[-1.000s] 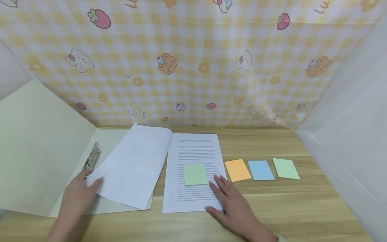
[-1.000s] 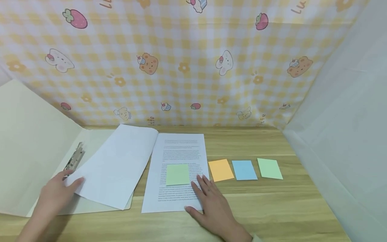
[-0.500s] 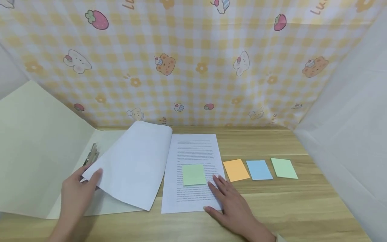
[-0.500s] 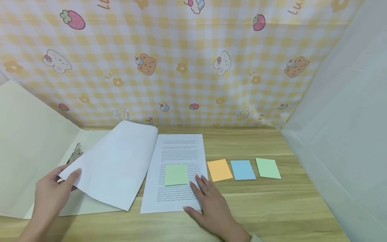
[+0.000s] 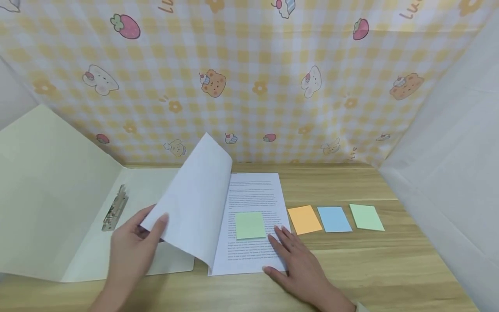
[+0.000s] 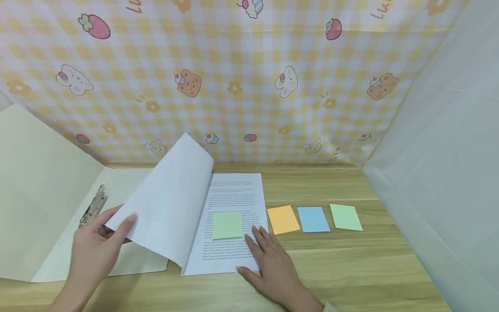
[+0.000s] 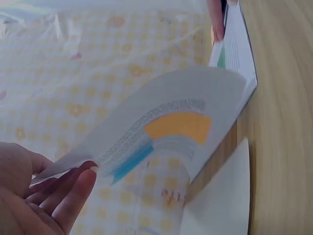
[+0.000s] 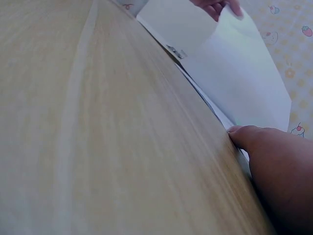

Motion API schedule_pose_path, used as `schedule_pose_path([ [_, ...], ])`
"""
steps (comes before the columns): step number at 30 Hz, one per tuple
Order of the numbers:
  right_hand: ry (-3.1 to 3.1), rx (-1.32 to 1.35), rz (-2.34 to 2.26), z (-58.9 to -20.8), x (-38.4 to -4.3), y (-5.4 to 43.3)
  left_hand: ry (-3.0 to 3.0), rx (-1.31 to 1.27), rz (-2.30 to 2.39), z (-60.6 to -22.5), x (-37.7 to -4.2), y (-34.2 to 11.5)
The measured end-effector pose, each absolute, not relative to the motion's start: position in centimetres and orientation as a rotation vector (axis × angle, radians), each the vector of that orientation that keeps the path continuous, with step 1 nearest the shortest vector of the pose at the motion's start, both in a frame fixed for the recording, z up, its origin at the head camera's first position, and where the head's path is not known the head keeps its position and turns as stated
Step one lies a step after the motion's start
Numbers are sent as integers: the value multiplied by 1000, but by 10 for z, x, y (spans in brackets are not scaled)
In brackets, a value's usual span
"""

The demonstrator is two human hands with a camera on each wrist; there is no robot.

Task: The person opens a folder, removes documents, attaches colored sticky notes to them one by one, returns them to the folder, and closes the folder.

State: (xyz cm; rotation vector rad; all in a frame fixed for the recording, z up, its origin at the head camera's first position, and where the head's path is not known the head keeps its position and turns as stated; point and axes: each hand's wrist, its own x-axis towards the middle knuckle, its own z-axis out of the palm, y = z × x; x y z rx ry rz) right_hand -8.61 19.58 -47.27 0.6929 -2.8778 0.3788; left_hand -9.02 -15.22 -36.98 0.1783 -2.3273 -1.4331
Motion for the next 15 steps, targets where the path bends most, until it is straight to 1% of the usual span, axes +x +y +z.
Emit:
schedule_pose_path([
  [9,-2880,689,386,-471,-86,194,-2460,20,-1531,-362,-95,-104],
  [15,-2877,669,386,-472,-86,195,-2588,-58,-1544,-373,-103,-68],
])
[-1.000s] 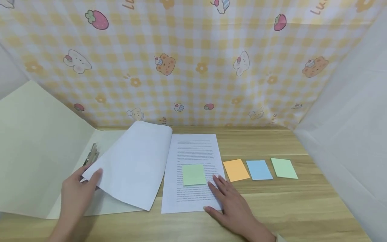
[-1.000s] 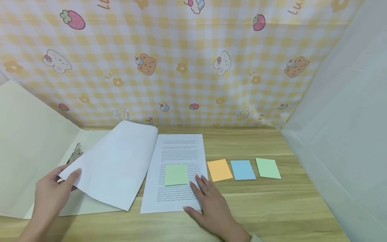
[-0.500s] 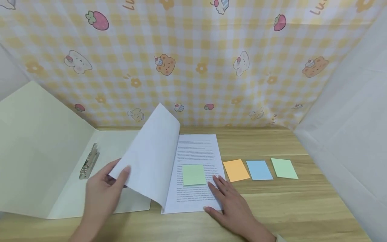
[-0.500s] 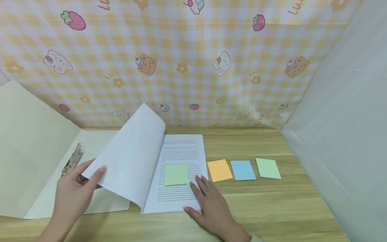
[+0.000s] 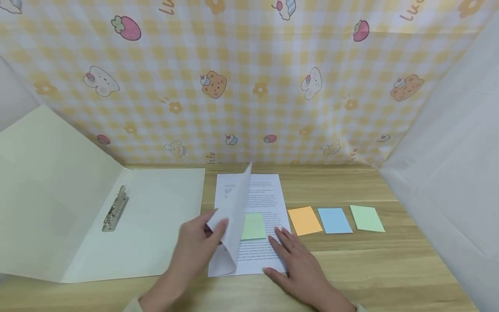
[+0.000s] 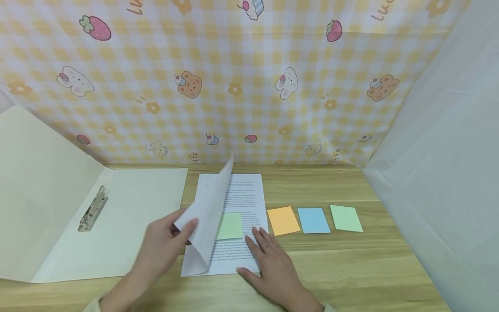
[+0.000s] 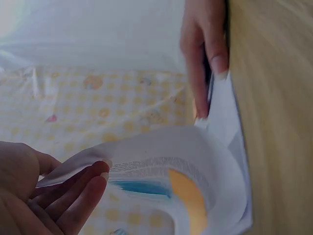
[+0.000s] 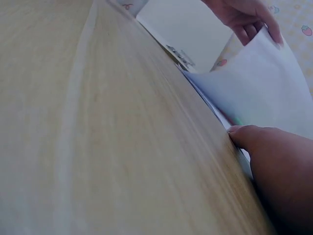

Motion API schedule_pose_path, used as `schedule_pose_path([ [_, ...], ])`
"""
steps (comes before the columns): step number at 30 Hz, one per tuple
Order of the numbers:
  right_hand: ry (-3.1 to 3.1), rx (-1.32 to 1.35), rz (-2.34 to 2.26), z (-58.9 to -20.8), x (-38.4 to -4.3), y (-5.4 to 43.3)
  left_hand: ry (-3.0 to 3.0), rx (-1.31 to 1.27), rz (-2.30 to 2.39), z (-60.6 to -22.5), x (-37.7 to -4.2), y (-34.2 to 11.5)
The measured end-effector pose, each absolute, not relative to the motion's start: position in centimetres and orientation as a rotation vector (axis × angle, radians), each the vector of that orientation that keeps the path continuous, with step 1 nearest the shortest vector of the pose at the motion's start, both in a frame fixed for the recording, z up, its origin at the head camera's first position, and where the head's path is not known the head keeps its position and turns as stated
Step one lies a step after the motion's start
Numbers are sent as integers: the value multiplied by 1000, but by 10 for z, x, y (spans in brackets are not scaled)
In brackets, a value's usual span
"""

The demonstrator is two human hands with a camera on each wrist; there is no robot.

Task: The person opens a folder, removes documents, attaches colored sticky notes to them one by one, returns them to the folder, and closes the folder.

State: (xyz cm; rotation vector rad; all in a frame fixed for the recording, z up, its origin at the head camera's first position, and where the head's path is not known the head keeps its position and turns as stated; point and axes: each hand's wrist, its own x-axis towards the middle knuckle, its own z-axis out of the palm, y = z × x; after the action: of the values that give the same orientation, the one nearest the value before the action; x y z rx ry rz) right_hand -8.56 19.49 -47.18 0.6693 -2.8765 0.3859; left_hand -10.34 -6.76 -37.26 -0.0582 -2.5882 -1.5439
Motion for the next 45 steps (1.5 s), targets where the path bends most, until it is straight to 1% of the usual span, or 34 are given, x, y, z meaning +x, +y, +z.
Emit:
schedule_pose_path([
  [4,-2894,637,423,-473,-86,194,-2666,-153,-1471,-385,-106,-45],
  [7,-2883,576,549,-473,-86,194,-2699,-266,-1391,-392,-106,-32],
  [13,-2741,314,1034,-469,-90,194,-2768,-453,-1220,-403,-108,-10],
  [18,-2647,119,1192,-466,-92,195,-2837,-504,-1171,-408,-111,5],
  [21,-2620,96,1212,-465,-92,196,-2873,-527,-1144,-410,-110,12],
  [28,-2562,176,1248,-465,-93,197,-2935,-569,-982,-420,-108,25],
  [34,-2586,179,1229,-465,-94,197,-2981,-596,-927,-422,-103,20],
  [37,-2646,174,1167,-465,-94,196,-3004,-582,-932,-420,-103,12],
  [39,-2667,180,1138,-466,-94,195,-2983,-522,-937,-420,-106,6],
  [42,-2673,204,1104,-467,-95,195,-2900,-348,-1043,-417,-115,-8],
  [45,-2684,230,1081,-470,-96,194,-2791,-164,-1257,-412,-123,-24],
])
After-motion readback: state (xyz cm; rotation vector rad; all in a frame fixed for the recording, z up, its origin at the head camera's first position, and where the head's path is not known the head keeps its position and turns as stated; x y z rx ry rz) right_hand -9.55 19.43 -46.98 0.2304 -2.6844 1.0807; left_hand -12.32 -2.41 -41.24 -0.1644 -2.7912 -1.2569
